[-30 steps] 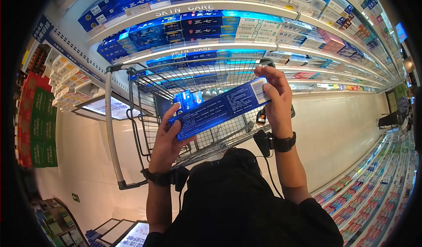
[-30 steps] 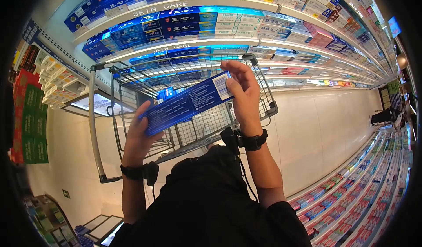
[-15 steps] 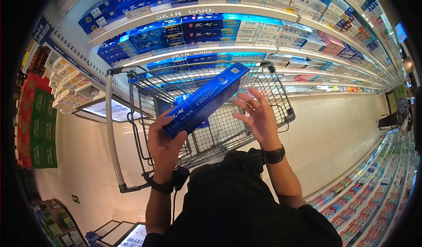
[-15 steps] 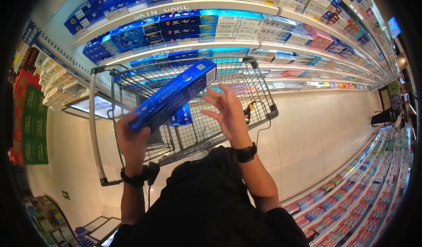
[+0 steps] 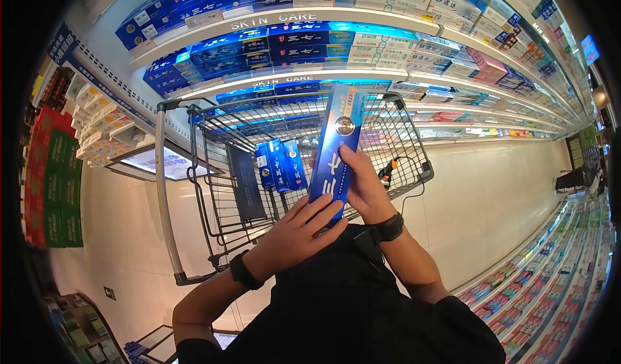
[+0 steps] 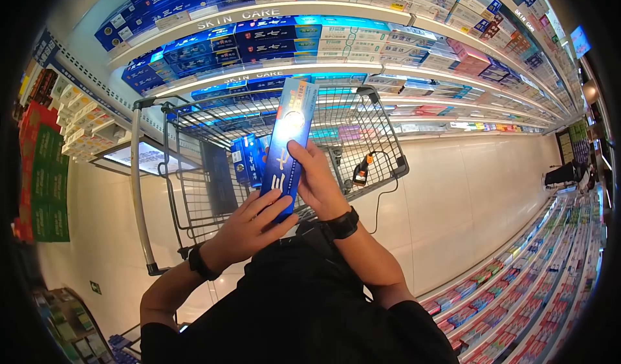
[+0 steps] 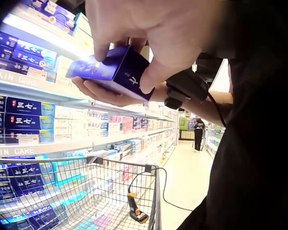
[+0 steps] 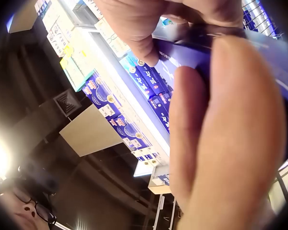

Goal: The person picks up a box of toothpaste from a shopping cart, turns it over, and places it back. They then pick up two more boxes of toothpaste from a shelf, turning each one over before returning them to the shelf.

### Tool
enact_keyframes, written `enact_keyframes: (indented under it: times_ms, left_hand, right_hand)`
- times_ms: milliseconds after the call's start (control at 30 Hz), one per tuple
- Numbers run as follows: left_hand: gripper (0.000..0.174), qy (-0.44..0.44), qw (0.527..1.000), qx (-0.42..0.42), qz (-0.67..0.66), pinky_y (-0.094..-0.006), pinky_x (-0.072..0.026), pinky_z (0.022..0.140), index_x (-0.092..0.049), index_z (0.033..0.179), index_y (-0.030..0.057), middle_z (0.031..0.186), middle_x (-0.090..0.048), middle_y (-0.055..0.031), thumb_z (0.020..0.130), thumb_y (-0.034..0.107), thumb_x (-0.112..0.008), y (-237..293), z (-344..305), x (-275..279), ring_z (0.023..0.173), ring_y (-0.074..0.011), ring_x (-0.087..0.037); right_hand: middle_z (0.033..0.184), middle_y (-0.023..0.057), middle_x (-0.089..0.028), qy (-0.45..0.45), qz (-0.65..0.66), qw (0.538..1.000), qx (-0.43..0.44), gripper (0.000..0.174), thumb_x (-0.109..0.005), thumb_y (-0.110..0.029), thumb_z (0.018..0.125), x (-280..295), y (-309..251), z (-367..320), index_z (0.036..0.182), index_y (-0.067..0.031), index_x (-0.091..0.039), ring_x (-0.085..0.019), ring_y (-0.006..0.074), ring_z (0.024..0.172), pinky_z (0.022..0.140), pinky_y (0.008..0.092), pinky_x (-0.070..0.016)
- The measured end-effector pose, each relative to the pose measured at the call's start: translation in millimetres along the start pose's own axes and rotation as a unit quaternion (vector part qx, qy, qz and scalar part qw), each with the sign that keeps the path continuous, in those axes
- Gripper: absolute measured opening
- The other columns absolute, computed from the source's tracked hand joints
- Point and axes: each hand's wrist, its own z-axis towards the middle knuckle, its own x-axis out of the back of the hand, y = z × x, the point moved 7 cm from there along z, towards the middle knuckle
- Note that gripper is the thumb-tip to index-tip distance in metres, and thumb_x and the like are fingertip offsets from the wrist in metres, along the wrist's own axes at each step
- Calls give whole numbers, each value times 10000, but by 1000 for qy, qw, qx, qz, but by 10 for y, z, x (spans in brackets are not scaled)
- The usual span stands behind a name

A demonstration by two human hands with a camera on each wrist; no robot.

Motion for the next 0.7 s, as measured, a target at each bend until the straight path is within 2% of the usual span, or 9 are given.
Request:
enact_keyframes:
  times_ms: [167, 267, 367, 467, 533, 667, 700]
  left_hand:
    - [451, 35, 997, 24, -63, -470, -399, 1032, -553, 1241, 123, 1356, -458, -158, 803, 117, -664, -48, -41, -125, 1298, -300, -411]
    - [568, 117, 974, 140, -133, -438, -407, 1024, -491, 1306, 70, 1357, -446, -197, 789, 147, -713, -189, -69, 0, 1289, -322, -418]
    - [660, 134, 885, 303, -326, -380, -424, 1002, -400, 1358, 1, 1319, -485, -193, 805, 153, -727, -483, -228, -257, 1233, -284, -486]
    - [698, 143, 719, 350, -583, -323, -441, 963, -310, 1390, -45, 1239, -550, -163, 831, 104, -700, -512, -252, -553, 1128, -207, -561]
    - [697, 151, 691, 370, -602, -306, -450, 941, -296, 1396, -37, 1174, -590, -131, 837, 84, -694, -512, -227, -606, 1069, -172, -583]
    - [681, 181, 672, 391, -602, -287, -461, 909, -296, 1392, -28, 1078, -635, -103, 839, 53, -684, -639, -286, -733, 1011, -153, -603]
    - [634, 206, 642, 400, -621, -285, -461, 907, -333, 1370, -18, 1066, -644, -102, 839, 43, -677, -681, -325, -740, 1012, -149, -599]
  right_hand:
    - [996, 158, -642, 25, 4, 1000, -5, 385, -575, -268, 942, 118, 37, -15, 1163, 36, -491, -672, 225, 877, 752, 326, -582]
    - [991, 158, -649, 40, -14, 999, 6, 414, -552, -323, 950, 208, 32, 0, 1168, 26, -509, -672, 216, 872, 745, 324, -582]
    - [988, 158, -653, 67, -28, 997, 14, 444, -538, -370, 953, 311, 62, 37, 1166, 19, -521, -672, 205, 850, 736, 321, -578]
    - [957, 117, -652, 83, -31, 996, 21, 428, -562, -375, 943, 310, 71, 58, 1128, 10, -533, -663, 166, 800, 705, 293, -568]
    - [914, 59, -645, 80, -25, 996, 16, 387, -604, -345, 927, 267, 68, 52, 1094, -1, -542, -646, 113, 759, 681, 254, -556]
    - [934, 59, -643, 103, -19, 993, 56, 320, -629, -257, 919, 377, -25, 58, 1092, -3, -537, -642, 109, 791, 701, 252, -547]
    - [940, 59, -642, 110, -15, 991, 72, 308, -633, -236, 916, 414, -90, 49, 1093, -3, -536, -640, 108, 798, 703, 251, -544]
